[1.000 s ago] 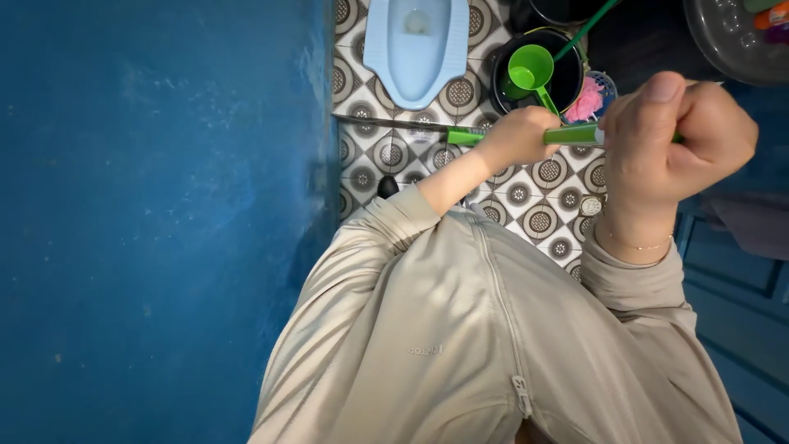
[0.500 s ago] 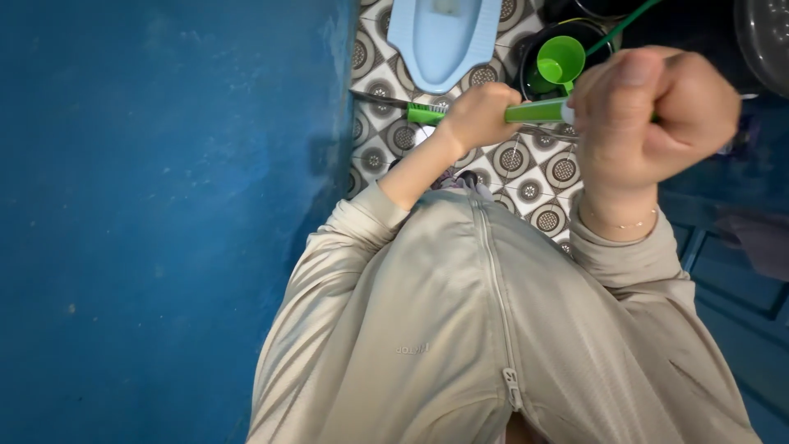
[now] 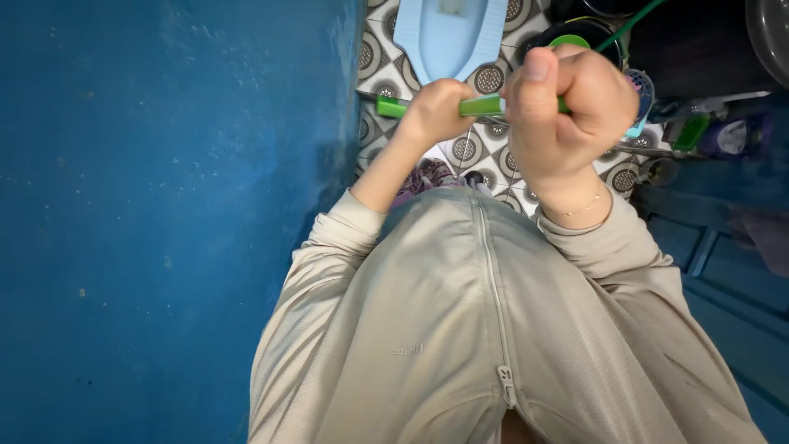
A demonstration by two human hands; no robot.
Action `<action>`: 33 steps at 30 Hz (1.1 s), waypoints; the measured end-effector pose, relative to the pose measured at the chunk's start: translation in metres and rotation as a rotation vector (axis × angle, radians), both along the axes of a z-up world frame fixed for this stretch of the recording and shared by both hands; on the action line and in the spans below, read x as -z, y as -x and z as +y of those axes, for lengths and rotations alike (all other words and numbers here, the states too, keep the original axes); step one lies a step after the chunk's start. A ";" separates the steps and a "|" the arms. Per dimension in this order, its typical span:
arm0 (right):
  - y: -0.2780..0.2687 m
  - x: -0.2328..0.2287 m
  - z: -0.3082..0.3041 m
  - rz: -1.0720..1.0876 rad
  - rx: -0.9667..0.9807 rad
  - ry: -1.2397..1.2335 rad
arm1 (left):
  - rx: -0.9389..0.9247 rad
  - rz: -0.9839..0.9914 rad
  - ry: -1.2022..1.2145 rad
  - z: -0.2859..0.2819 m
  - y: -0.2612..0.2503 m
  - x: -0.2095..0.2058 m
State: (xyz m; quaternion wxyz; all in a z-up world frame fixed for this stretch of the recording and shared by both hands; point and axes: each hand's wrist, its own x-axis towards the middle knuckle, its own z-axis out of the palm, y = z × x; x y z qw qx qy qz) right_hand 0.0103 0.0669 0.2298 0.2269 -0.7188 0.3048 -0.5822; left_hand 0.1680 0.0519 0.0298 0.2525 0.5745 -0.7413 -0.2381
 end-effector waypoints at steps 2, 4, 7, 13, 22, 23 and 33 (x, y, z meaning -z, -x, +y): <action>-0.003 0.005 0.002 0.007 0.019 -0.013 | -0.040 -0.032 -0.043 0.000 -0.011 0.007; -0.007 0.010 0.003 0.014 0.037 -0.029 | -0.080 -0.064 -0.089 0.003 -0.020 0.009; -0.019 0.021 0.003 -0.021 -0.024 0.007 | -0.100 -0.125 -0.087 0.010 -0.031 0.014; -0.054 0.058 0.005 0.006 -0.120 0.030 | -0.078 0.085 0.041 0.016 -0.056 0.088; -0.090 0.129 -0.022 -0.014 -0.579 -0.407 | -0.208 -0.076 0.015 0.030 -0.076 0.098; -0.092 0.129 -0.029 0.018 -0.578 -0.414 | -0.216 -0.071 0.002 0.033 -0.078 0.095; -0.107 -0.003 0.000 0.071 -0.414 -0.071 | -0.267 -0.023 -0.124 0.066 -0.097 0.094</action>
